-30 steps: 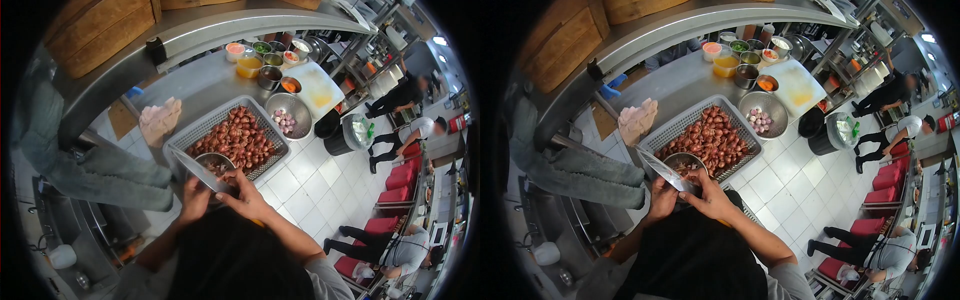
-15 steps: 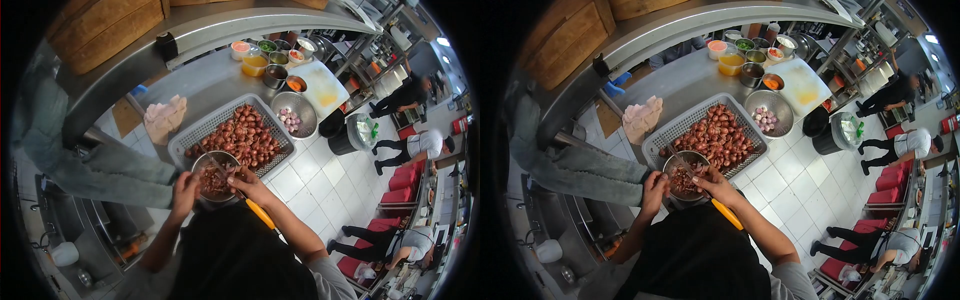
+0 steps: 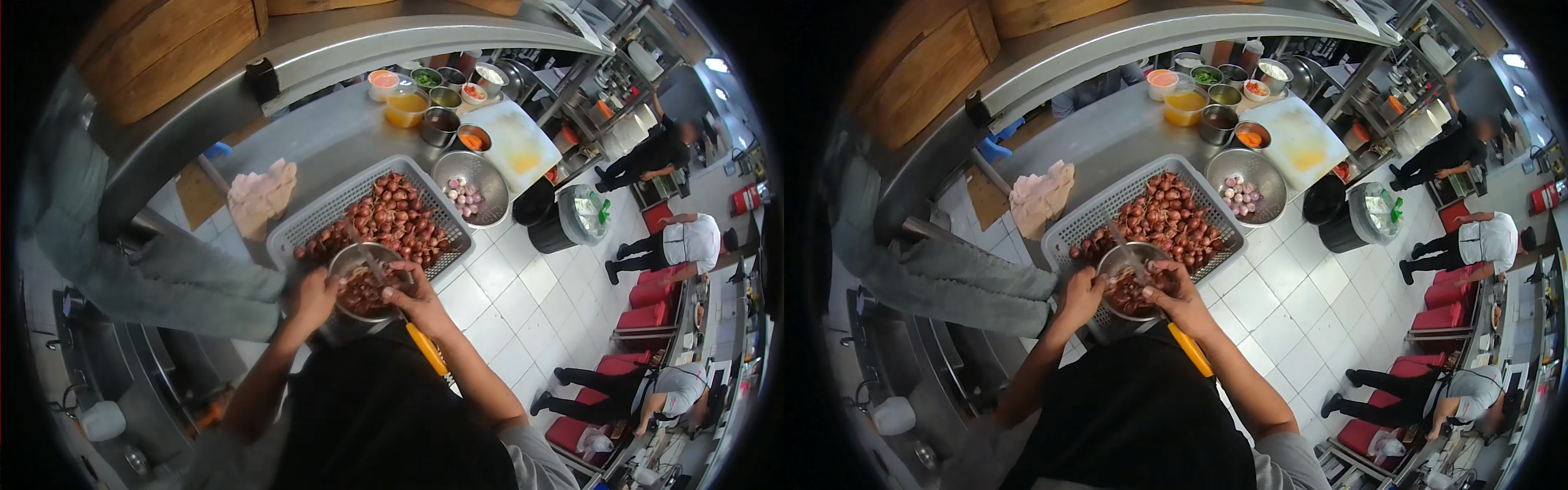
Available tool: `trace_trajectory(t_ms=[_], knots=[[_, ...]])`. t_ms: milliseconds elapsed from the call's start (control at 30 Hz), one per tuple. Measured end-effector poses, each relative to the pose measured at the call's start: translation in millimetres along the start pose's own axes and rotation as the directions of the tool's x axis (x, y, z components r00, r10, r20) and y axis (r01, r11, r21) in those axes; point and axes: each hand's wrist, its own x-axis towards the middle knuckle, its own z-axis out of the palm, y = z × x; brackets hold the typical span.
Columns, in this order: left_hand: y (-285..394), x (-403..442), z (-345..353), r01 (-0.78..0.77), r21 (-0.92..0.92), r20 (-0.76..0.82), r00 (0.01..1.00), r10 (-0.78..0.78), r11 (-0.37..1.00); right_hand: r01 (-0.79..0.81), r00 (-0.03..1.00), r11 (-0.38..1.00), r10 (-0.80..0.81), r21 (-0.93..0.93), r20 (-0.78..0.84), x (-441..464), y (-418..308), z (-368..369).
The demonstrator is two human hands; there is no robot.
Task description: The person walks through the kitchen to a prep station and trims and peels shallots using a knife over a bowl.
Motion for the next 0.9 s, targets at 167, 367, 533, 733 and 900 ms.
trace_trajectory(t_ms=[167, 367, 533, 733, 900], knots=[[19, 29, 28, 0.016, 0.029, 0.02, 1.0, -0.017, 0.999, 0.021, 0.996, 1.0, -0.02, 0.01, -0.083, -8, -5, -22], [24, 46, 37, -0.001, -0.013, -0.012, 1.0, 0.001, 1.0, 0.01, 0.991, 0.998, -0.001, 0.065, -0.131, -21, -5, -32], [2, 27, 8, 0.208, -0.54, 0.253, 0.964, -0.079, 0.815, -0.03, 0.994, 0.996, 0.039, 0.086, -0.106, -30, 3, -34], [47, 2, -7, 0.29, -0.873, 0.301, 0.953, -0.035, 0.393, 0.065, 0.983, 0.99, -0.042, 0.128, -0.18, -30, 6, -16], [44, 4, 5, 0.33, -0.914, 0.336, 0.942, -0.016, 0.237, 0.124, 0.988, 0.992, -0.122, 0.011, -0.098, -21, 9, -17]])
